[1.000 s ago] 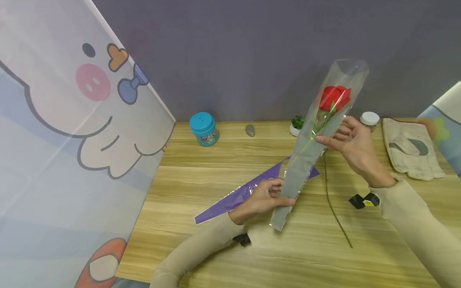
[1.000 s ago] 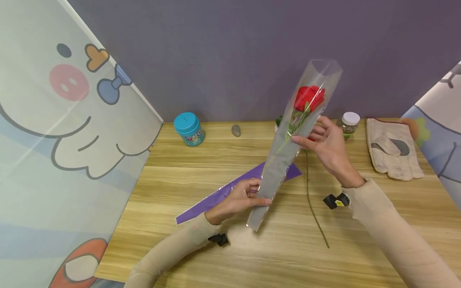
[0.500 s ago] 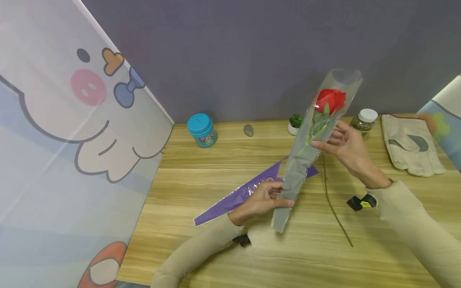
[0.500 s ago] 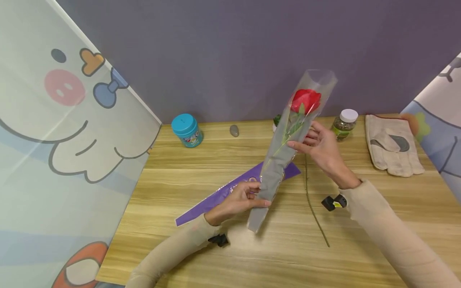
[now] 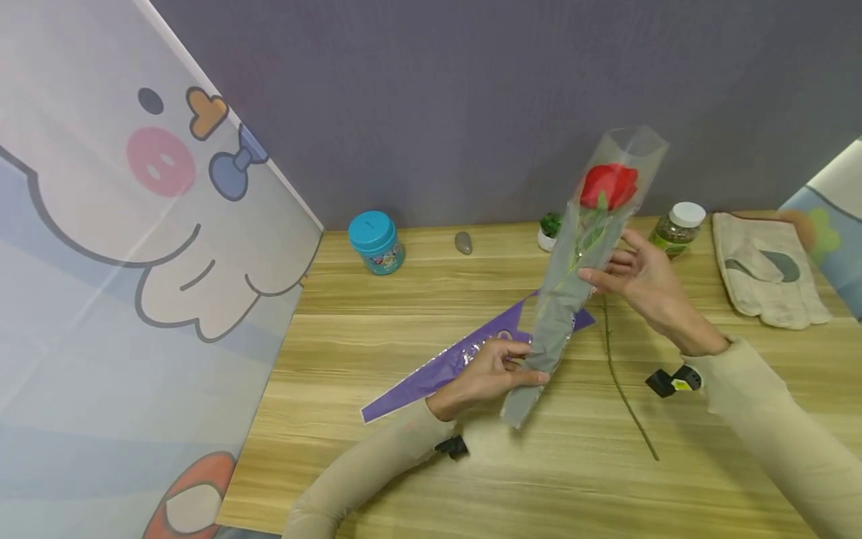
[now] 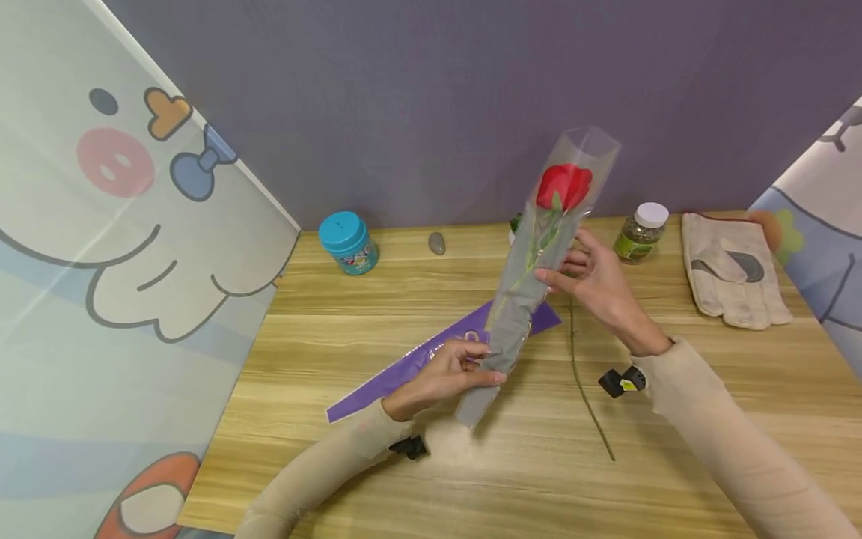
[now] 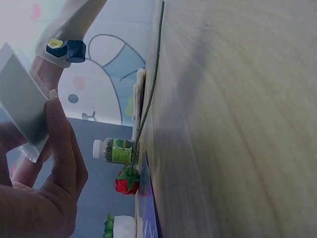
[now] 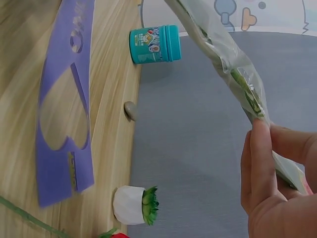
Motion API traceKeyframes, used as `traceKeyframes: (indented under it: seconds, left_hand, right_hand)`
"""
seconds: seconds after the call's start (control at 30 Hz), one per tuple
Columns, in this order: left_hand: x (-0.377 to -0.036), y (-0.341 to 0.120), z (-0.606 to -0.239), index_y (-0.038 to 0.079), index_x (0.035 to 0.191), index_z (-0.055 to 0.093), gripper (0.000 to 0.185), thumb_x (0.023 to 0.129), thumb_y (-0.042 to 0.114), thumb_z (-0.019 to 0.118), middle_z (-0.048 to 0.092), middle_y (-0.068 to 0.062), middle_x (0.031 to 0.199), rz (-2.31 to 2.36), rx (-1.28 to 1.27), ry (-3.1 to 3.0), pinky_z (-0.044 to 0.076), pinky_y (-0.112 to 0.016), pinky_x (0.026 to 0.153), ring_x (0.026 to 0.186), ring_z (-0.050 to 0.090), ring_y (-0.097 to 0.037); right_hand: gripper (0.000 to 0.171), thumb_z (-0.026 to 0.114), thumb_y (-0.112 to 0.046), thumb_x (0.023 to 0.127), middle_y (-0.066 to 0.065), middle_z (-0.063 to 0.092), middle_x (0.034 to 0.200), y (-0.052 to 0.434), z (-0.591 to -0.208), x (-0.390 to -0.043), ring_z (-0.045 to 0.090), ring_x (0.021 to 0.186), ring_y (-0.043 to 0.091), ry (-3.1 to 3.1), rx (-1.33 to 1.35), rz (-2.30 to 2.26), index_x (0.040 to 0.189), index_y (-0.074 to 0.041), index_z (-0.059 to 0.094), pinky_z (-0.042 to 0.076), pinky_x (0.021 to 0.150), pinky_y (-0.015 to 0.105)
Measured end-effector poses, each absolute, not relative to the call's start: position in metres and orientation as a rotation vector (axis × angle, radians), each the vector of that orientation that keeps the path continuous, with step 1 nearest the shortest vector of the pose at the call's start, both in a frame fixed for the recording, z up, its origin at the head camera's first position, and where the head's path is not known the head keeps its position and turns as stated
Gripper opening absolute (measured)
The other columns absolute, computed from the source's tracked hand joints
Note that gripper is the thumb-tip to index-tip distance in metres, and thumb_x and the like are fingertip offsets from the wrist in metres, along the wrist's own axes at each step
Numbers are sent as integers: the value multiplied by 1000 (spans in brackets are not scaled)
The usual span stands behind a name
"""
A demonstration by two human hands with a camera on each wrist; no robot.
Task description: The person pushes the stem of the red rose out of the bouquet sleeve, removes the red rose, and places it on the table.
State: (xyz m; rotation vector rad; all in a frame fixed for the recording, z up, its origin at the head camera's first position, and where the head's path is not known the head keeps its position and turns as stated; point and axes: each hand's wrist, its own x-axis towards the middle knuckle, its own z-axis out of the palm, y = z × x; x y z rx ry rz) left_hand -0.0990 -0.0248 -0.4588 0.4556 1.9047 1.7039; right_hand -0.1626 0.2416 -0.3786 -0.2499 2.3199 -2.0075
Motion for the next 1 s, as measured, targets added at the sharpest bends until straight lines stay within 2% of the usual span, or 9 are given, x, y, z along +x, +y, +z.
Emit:
traceKeyframes:
  seconds: [0.1,0.17,0.23,0.3,0.37,0.4,0.5,0.8,1.0]
  left_hand:
    - [-99,-25,-460,-4,120,74,33,90,7,79,75,0,105,1699,465,1917,59,-20,73,80,72,-2]
    - [-99,-25,-460,-9,104,72,23,91,8,79,65,9,88,1695,494,1924,54,-17,66,71,65,1]
    - [-99,-25,-460,-10,99,69,22,91,7,79,60,13,83,1702,504,1922,51,-16,64,69,63,1]
    - [-99,-26,-461,-10,99,69,20,91,6,78,66,7,85,1710,512,1914,52,-17,64,69,64,1]
    - [-99,-25,-461,-7,111,73,24,91,6,78,76,-5,99,1713,493,1911,56,-17,68,75,68,1]
    - [-99,-25,-461,-5,119,73,30,91,5,78,78,-10,111,1715,481,1907,58,-18,72,79,71,0]
    - [-99,-25,-461,-4,125,72,35,91,4,77,73,-24,124,1718,466,1898,60,-20,73,81,72,-2]
    - [-99,-26,-459,0,132,69,41,93,8,77,72,-21,128,1733,438,1891,61,-22,78,86,73,-4]
    - [-100,-26,-459,-2,130,69,40,91,4,77,71,-20,123,1771,435,1895,62,-23,81,88,72,-5]
  right_hand:
    - [69,73,-3,96,-17,76,109,241,-378,-162,75,95,4,2347,-276,-1956,156,-16,42,62,70,26]
    - [69,73,-4,96,-18,76,109,241,-378,-162,75,95,5,2366,-286,-1922,156,-16,42,63,71,27]
    - [70,73,-5,96,-19,76,109,240,-378,-161,74,96,5,2386,-293,-1887,157,-17,42,63,72,28]
    - [70,73,-5,97,-19,76,109,240,-378,-161,74,96,5,2388,-295,-1871,158,-17,41,63,72,28]
    - [71,72,-5,97,-20,76,109,239,-379,-160,74,96,5,2385,-296,-1867,159,-17,40,63,73,28]
    - [71,72,-5,97,-20,76,109,239,-379,-160,74,97,4,2381,-298,-1867,159,-18,39,63,73,27]
    - [70,71,-4,98,-20,76,109,237,-380,-160,73,97,4,2368,-315,-1876,159,-17,39,63,74,27]
    - [67,71,-4,98,-17,77,109,232,-383,-159,74,99,6,2337,-349,-1882,158,-14,41,63,77,27]
    - [64,71,-6,99,-17,77,106,230,-383,-159,73,98,5,2349,-335,-1859,155,-12,42,63,76,27]
